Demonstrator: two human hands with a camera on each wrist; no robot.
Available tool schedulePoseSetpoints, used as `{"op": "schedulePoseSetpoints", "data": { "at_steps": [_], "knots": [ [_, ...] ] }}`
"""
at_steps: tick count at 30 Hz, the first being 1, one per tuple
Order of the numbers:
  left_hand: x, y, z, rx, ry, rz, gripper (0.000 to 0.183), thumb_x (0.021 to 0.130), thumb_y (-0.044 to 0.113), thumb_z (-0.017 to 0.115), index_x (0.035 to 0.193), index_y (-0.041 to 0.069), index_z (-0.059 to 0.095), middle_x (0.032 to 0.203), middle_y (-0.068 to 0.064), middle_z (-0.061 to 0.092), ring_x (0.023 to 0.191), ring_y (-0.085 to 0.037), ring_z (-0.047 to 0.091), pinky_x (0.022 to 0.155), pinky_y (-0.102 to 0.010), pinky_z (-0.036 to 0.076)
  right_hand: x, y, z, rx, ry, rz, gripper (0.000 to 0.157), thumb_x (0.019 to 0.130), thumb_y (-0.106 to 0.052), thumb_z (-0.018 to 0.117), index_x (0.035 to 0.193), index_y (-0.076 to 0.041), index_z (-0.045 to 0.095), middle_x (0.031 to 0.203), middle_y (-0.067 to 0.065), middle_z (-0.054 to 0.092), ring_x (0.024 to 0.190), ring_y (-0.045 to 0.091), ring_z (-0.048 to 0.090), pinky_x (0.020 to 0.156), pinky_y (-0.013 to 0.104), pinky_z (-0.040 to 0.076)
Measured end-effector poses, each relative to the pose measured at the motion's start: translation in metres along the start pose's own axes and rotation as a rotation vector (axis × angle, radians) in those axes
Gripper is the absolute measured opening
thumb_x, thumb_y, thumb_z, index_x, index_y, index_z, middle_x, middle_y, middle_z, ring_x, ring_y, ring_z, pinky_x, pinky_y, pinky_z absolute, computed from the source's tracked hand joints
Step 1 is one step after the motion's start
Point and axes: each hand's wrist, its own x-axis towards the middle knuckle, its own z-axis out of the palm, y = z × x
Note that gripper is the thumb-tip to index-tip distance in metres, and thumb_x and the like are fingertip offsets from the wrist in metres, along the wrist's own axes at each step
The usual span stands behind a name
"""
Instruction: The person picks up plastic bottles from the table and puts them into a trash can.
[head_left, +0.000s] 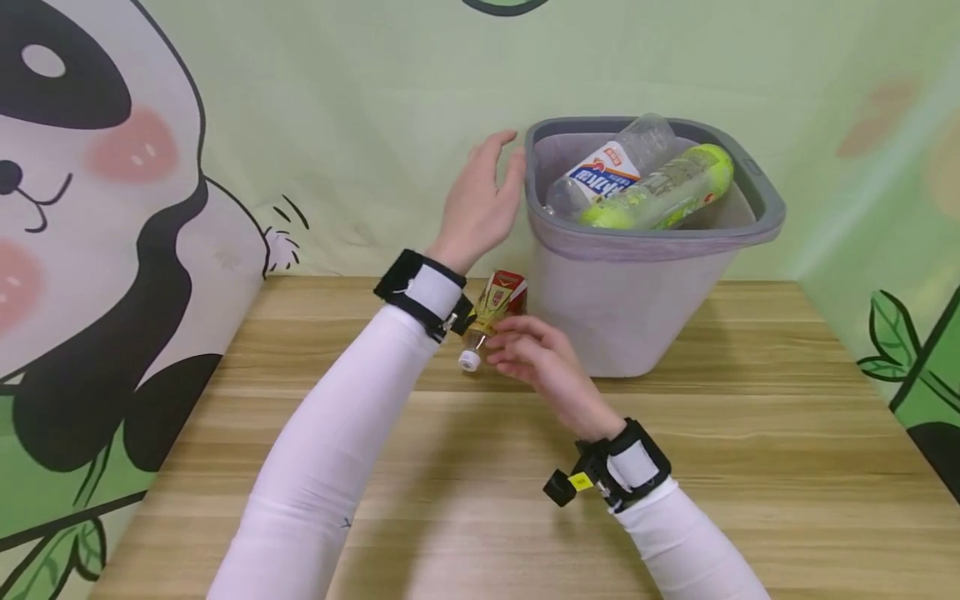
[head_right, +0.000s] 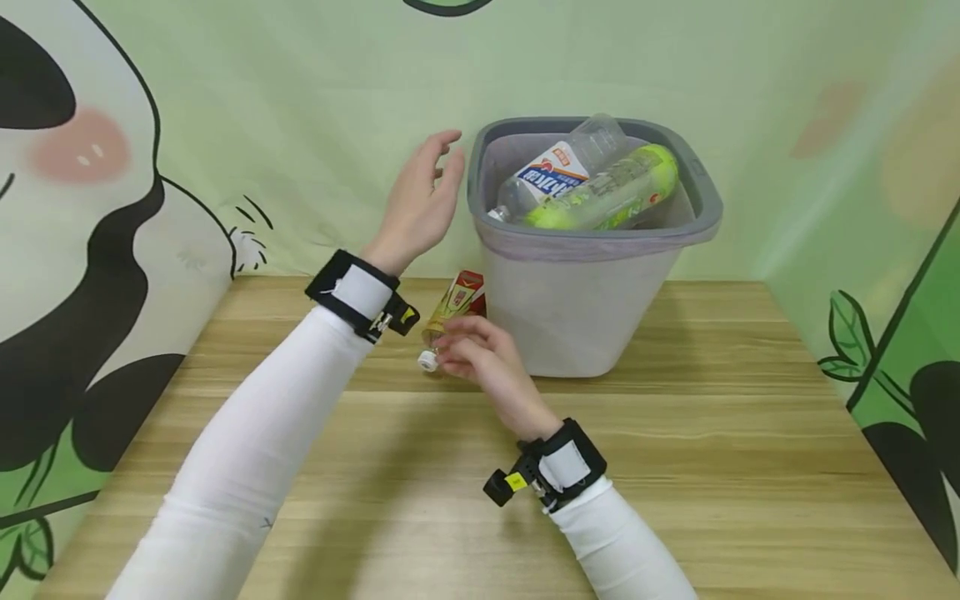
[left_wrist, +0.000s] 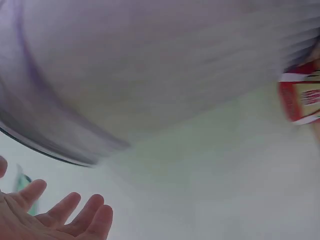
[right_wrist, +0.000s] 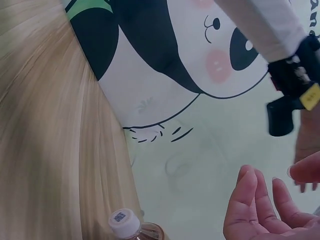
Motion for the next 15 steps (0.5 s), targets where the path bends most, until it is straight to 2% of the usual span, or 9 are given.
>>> {"op": "schedulePoseSetpoints", "data": {
  "at_steps": [3,5,10,15],
  "knots": [
    [-0.010,-0.025,0.007,0.003,0.012,-0.034,0.050,0.103,0.041,0.026,0.146,0.016,0.033,0.150,-0.002,0.035,0.135,-0.014,0.032,0.111,-0.030,0.029,-0.001,0.003,-0.002,0.003,0.033,0.001,0.037,0.090,0.000,0.045,0.126,0.009,0.044,0.113,0.023,0.055,0.095,0.027,0.060,0.088,0.035,0.051],
    [-0.019,-0.042,0.015,0.025,0.002,-0.058,0.050,0.102,0.039,0.029,0.146,0.014,0.034,0.148,-0.007,0.037,0.132,-0.019,0.037,0.108,-0.034,0.034,-0.001,0.005,-0.003,0.009,0.068,0.001,0.037,0.089,0.001,0.045,0.125,0.008,0.044,0.112,0.021,0.055,0.095,0.027,0.059,0.090,0.036,0.051],
    [-0.044,-0.079,0.037,0.058,-0.058,-0.121,0.053,0.099,0.035,0.039,0.146,0.010,0.033,0.141,-0.020,0.041,0.118,-0.034,0.049,0.096,-0.046,0.044,-0.001,0.010,-0.004,0.051,0.168,0.005,0.032,0.089,0.002,0.046,0.121,0.005,0.046,0.106,0.014,0.056,0.092,0.021,0.059,0.085,0.031,0.052],
    [-0.068,-0.105,0.055,0.109,-0.137,-0.180,0.060,0.095,0.037,0.048,0.146,0.008,0.031,0.140,-0.024,0.041,0.119,-0.037,0.047,0.098,-0.048,0.042,0.001,0.017,-0.007,0.131,0.235,0.039,0.029,0.091,0.001,0.043,0.120,0.003,0.046,0.108,0.014,0.055,0.097,0.024,0.058,0.083,0.026,0.051]
  ]
}}
